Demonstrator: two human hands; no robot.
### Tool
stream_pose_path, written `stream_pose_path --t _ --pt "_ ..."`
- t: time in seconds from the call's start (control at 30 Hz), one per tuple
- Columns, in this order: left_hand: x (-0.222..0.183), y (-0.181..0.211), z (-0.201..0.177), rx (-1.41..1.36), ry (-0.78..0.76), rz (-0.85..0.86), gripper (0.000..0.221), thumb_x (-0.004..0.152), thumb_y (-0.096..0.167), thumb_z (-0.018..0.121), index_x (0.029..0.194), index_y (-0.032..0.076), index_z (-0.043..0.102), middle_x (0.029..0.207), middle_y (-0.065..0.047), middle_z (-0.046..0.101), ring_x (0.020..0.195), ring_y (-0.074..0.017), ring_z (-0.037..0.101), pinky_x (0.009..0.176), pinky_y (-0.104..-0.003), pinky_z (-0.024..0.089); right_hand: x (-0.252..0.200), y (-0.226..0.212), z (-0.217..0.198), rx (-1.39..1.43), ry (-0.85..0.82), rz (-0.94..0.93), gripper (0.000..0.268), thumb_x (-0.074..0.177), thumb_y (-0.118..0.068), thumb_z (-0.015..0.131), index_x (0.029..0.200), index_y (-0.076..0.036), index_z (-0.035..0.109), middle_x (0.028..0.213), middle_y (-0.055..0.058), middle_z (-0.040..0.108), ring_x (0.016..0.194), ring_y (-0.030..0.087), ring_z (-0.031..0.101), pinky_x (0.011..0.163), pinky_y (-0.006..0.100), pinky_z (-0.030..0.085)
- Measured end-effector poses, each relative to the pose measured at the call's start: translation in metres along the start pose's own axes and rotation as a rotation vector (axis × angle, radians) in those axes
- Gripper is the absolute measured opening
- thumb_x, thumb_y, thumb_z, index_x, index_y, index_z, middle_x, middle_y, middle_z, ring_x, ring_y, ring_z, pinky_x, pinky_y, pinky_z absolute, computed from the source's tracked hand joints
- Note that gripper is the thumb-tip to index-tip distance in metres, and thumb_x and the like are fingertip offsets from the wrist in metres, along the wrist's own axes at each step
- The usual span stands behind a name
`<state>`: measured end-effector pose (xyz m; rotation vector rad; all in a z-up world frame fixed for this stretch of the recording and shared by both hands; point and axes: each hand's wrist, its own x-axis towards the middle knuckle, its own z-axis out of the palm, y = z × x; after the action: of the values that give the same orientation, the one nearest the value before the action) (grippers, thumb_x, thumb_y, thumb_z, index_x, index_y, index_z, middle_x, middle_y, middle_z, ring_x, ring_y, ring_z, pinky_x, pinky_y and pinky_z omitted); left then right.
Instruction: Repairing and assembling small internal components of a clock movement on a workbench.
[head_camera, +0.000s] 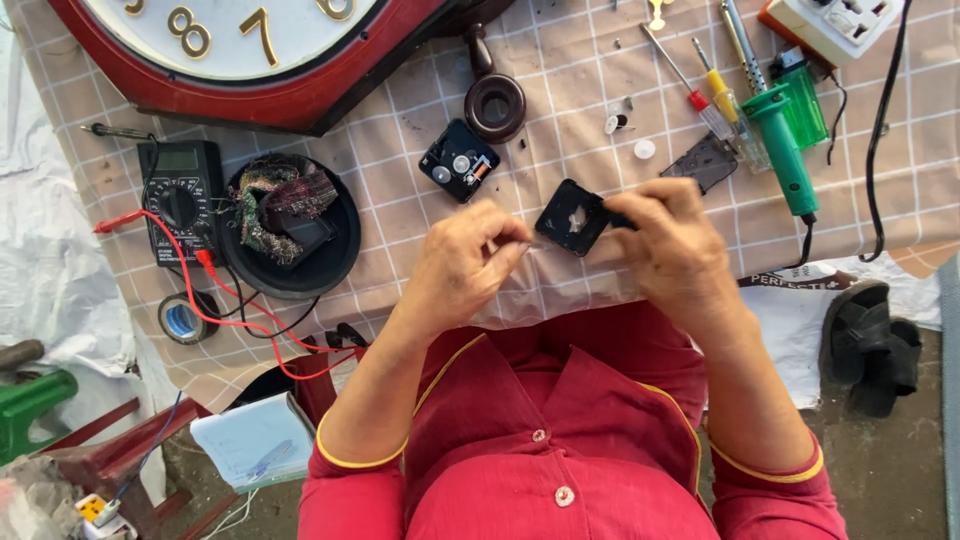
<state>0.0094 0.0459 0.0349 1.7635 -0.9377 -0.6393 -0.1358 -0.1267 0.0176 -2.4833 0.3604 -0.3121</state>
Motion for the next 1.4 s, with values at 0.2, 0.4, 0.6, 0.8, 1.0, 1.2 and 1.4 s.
stream_pose_path --t 0.2,0.4,0.6,0.8,1.0,1.2,1.4 --pt "0.029 -0.004 0.017 0.149 -0.025 0.066 0.004 0.074 0.011 0.059 0.077 0.011 0.061 0.070 -0.008 0.057 0.069 -0.0262 0.059 0.060 -0.034 0.047 0.007 0.005 -0.010 -0.337 0.239 -0.201 0.012 0.087 -0.021 0.060 0.097 -0.014 0.062 0.102 0.009 0.048 0.101 0.029 0.049 0.085 0.036 0.033" --pt "0.047 0.000 0.026 0.207 -0.090 -0.025 0.005 0.072 0.012 0.058 0.075 0.012 0.062 0.068 -0.009 0.060 0.068 -0.0301 0.060 0.058 -0.038 0.047 0.014 0.005 0.015 -0.239 0.216 -0.236 0.019 0.076 -0.019 0.066 0.095 -0.020 0.061 0.094 0.003 0.048 0.089 0.026 0.051 0.070 0.034 0.036" --pt "0.051 -0.001 0.028 0.165 -0.133 -0.118 0.009 0.070 0.010 0.060 0.077 0.014 0.064 0.070 -0.008 0.063 0.072 -0.0292 0.062 0.060 -0.035 0.049 0.021 0.012 0.026 -0.270 0.259 -0.302 0.009 0.077 -0.018 0.066 0.083 -0.015 0.059 0.087 0.004 0.048 0.084 0.024 0.052 0.068 0.031 0.037" --pt "0.052 -0.005 0.028 0.098 -0.130 -0.182 0.011 0.071 0.009 0.060 0.078 0.016 0.065 0.070 -0.006 0.065 0.072 -0.0257 0.064 0.061 -0.032 0.049 0.021 0.012 0.029 -0.322 0.206 -0.304 0.012 0.075 -0.020 0.068 0.082 -0.016 0.059 0.088 0.003 0.048 0.085 0.023 0.051 0.068 0.030 0.036" --pt "0.048 -0.008 0.030 0.005 -0.078 -0.219 0.013 0.072 0.010 0.062 0.082 0.017 0.064 0.066 -0.004 0.064 0.070 -0.0231 0.065 0.062 -0.031 0.050 0.023 -0.004 0.024 -0.393 0.212 -0.252 0.012 0.077 -0.021 0.067 0.083 -0.014 0.058 0.086 0.004 0.047 0.084 0.023 0.050 0.071 0.029 0.036" --pt "0.044 -0.005 0.018 -0.006 0.002 -0.162 0.015 0.080 0.014 0.055 0.093 0.019 0.062 0.065 -0.004 0.065 0.069 -0.0226 0.065 0.061 -0.032 0.051 0.022 -0.008 0.022 -0.414 0.191 -0.197 0.015 0.075 -0.018 0.068 0.084 -0.012 0.058 0.084 0.005 0.046 0.083 0.024 0.050 0.071 0.031 0.035" --pt "0.033 -0.019 0.024 0.414 -0.085 0.185 0.055 0.060 0.022 0.076 0.109 0.011 0.054 0.095 -0.010 0.054 0.085 -0.0301 0.055 0.072 -0.040 0.048 0.026 -0.012 0.023 -0.542 0.158 -0.188 0.016 0.073 -0.020 0.068 0.083 -0.014 0.057 0.081 0.004 0.045 0.081 0.023 0.049 0.067 0.031 0.036"
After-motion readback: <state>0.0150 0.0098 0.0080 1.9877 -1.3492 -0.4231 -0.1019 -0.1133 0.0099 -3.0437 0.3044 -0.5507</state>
